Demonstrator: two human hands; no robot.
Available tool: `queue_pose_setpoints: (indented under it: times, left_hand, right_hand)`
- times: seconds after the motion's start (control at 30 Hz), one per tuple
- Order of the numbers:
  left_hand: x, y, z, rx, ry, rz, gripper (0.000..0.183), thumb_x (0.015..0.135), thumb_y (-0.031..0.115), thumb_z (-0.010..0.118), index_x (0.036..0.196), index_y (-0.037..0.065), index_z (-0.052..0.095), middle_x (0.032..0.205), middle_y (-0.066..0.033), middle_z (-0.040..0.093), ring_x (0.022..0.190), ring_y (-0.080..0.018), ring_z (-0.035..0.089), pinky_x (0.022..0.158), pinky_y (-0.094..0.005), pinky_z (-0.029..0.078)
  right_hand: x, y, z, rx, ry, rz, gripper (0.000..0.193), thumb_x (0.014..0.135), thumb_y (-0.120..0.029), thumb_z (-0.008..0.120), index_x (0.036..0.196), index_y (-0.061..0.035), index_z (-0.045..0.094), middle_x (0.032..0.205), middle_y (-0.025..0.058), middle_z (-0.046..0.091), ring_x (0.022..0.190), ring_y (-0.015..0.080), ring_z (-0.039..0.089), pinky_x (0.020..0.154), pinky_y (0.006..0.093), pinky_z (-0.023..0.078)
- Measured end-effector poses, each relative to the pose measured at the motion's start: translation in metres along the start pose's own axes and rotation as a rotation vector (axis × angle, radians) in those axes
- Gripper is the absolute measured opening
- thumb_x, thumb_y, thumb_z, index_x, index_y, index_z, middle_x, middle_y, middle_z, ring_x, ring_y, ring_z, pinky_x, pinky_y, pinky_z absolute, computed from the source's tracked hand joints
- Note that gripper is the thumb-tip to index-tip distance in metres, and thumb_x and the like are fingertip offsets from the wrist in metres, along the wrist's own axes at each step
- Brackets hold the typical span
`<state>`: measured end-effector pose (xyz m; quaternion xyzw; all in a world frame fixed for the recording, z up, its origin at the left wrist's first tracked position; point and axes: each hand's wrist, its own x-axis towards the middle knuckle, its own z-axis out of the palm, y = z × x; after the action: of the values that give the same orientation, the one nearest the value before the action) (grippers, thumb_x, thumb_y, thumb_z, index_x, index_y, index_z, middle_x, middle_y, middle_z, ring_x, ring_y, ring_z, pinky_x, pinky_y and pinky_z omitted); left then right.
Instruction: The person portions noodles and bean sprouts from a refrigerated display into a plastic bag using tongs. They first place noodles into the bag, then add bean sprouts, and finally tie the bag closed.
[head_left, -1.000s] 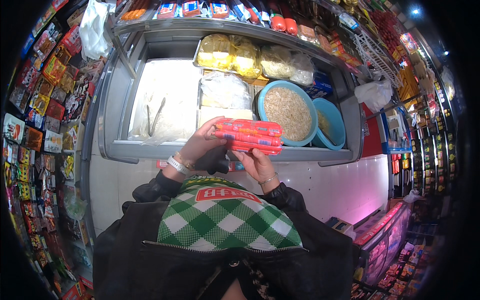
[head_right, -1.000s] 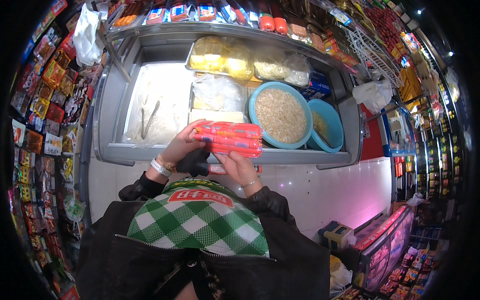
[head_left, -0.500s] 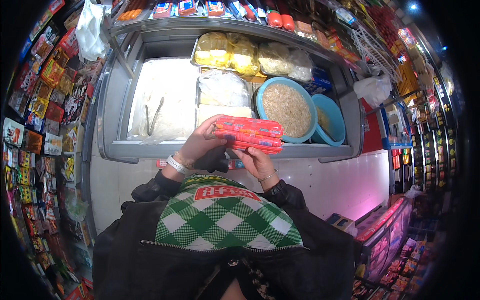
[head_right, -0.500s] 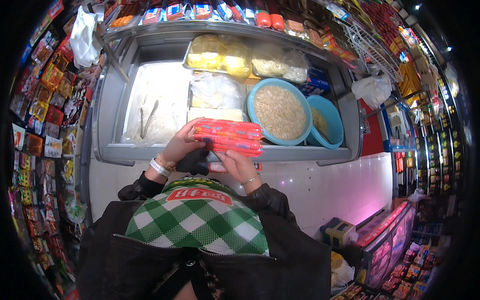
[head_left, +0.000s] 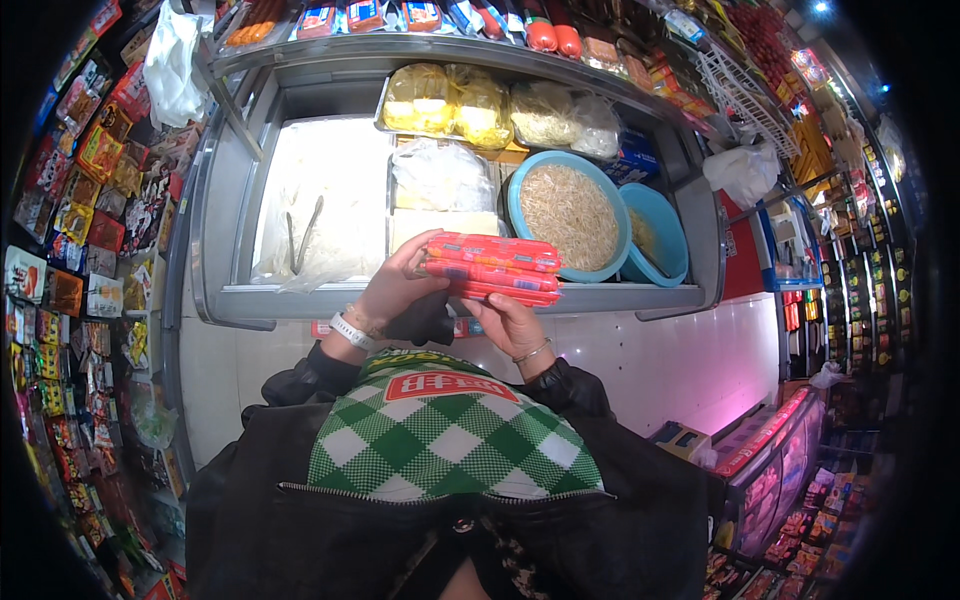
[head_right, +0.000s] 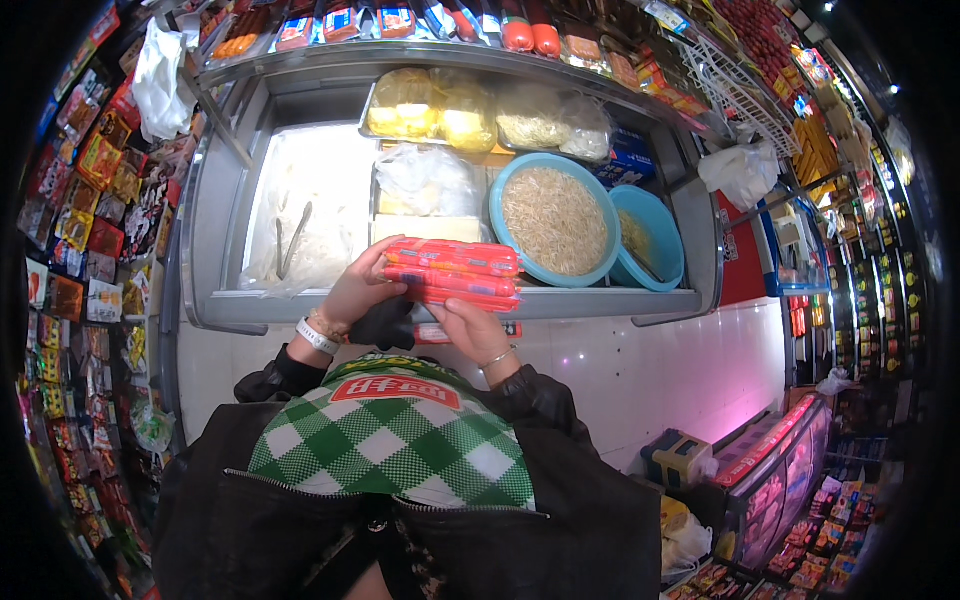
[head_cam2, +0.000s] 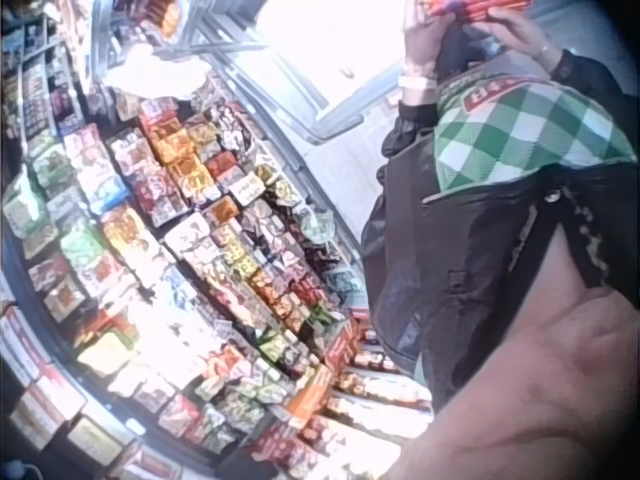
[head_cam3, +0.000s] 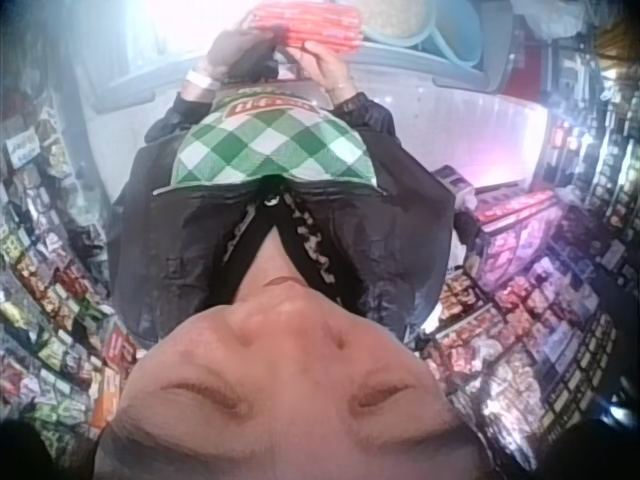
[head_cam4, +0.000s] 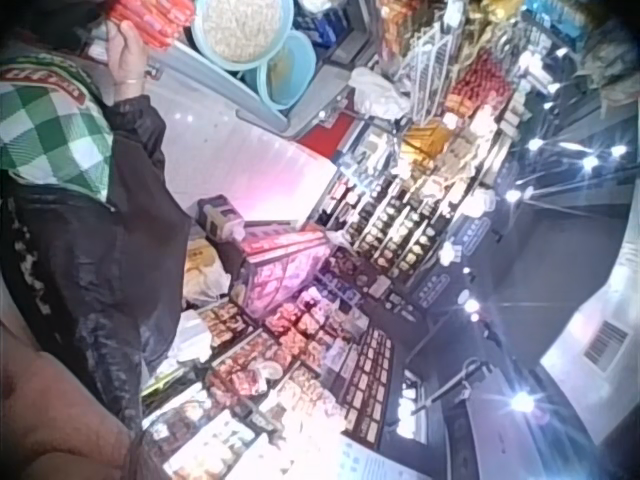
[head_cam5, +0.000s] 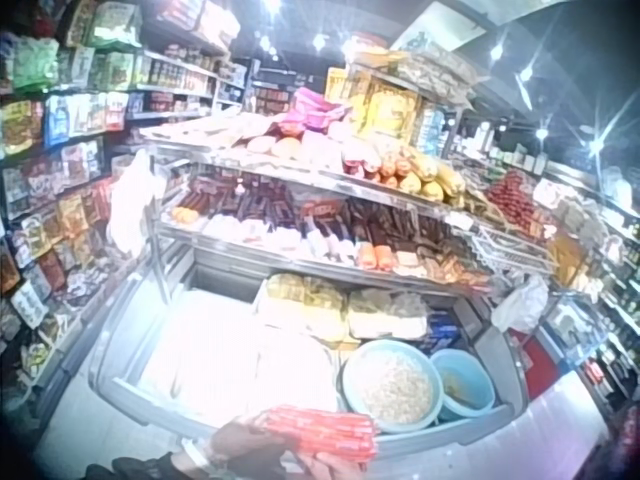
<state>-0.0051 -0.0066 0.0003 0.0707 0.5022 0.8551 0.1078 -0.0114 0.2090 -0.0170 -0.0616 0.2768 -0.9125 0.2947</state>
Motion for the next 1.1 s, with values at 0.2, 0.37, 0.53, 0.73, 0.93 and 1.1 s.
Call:
queue_pose_setpoints:
  times: [0.2,0.37,0.53,0.73,0.93,1.1]
  left_hand:
    - [0.0007,0.0002,-0.0031,0.017,-0.015,-0.03,0.074,0.079,-0.014,0.06,0.145,0.001,0.028,0.141,-0.0117,0.043,0.129,-0.0192,0.043,0.106,-0.0316,0.039]
    - [0.0003,0.0011,-0.0033,-0.016,-0.027,-0.027,0.075,0.079,-0.014,0.059,0.145,0.001,0.027,0.143,-0.0122,0.042,0.13,-0.0202,0.042,0.107,-0.0324,0.037]
    - [-0.0001,0.0012,-0.0031,-0.064,-0.032,-0.045,0.075,0.079,-0.014,0.06,0.145,0.001,0.027,0.143,-0.0119,0.041,0.131,-0.0203,0.041,0.108,-0.0325,0.036]
    - [0.0006,-0.0013,-0.0038,-0.088,-0.038,-0.045,0.076,0.079,-0.013,0.061,0.146,0.001,0.026,0.144,-0.0119,0.04,0.132,-0.02,0.04,0.108,-0.0325,0.035]
    - [0.0007,-0.0037,-0.0051,-0.075,-0.042,-0.041,0.077,0.079,-0.013,0.061,0.146,0.001,0.026,0.144,-0.012,0.04,0.132,-0.0196,0.04,0.108,-0.0321,0.035]
    - [-0.0011,-0.0042,-0.0037,-0.107,-0.033,-0.05,0.075,0.08,-0.013,0.058,0.145,0.0,0.026,0.142,-0.0123,0.042,0.129,-0.0196,0.043,0.107,-0.0314,0.037]
  right_hand:
    - [0.0003,0.0007,-0.0011,-0.016,0.025,0.018,0.051,0.088,0.001,0.053,0.138,-0.0019,0.038,0.141,0.0134,0.044,0.134,0.0272,0.039,0.115,0.0462,0.026]
    - [0.0005,0.0,-0.0015,-0.051,0.026,0.017,0.051,0.088,0.0,0.054,0.137,-0.0011,0.039,0.14,0.0136,0.045,0.133,0.0271,0.039,0.115,0.0458,0.026]
    - [0.0016,0.0001,-0.0037,-0.056,0.013,0.029,0.052,0.088,0.001,0.054,0.138,0.0,0.038,0.141,0.0143,0.044,0.133,0.0274,0.039,0.115,0.045,0.026]
    - [0.0001,0.0003,-0.0034,-0.063,0.016,0.011,0.051,0.088,0.003,0.052,0.138,0.0001,0.038,0.14,0.0144,0.045,0.133,0.0275,0.04,0.115,0.0445,0.027]
    - [-0.002,-0.0005,-0.0008,-0.071,0.015,0.012,0.051,0.089,0.003,0.052,0.138,0.0,0.038,0.141,0.014,0.044,0.133,0.0271,0.04,0.115,0.0441,0.027]
    - [-0.0038,0.0005,-0.0009,-0.067,0.043,0.019,0.051,0.089,0.003,0.052,0.138,-0.0003,0.038,0.141,0.0138,0.044,0.133,0.0268,0.039,0.115,0.0441,0.027]
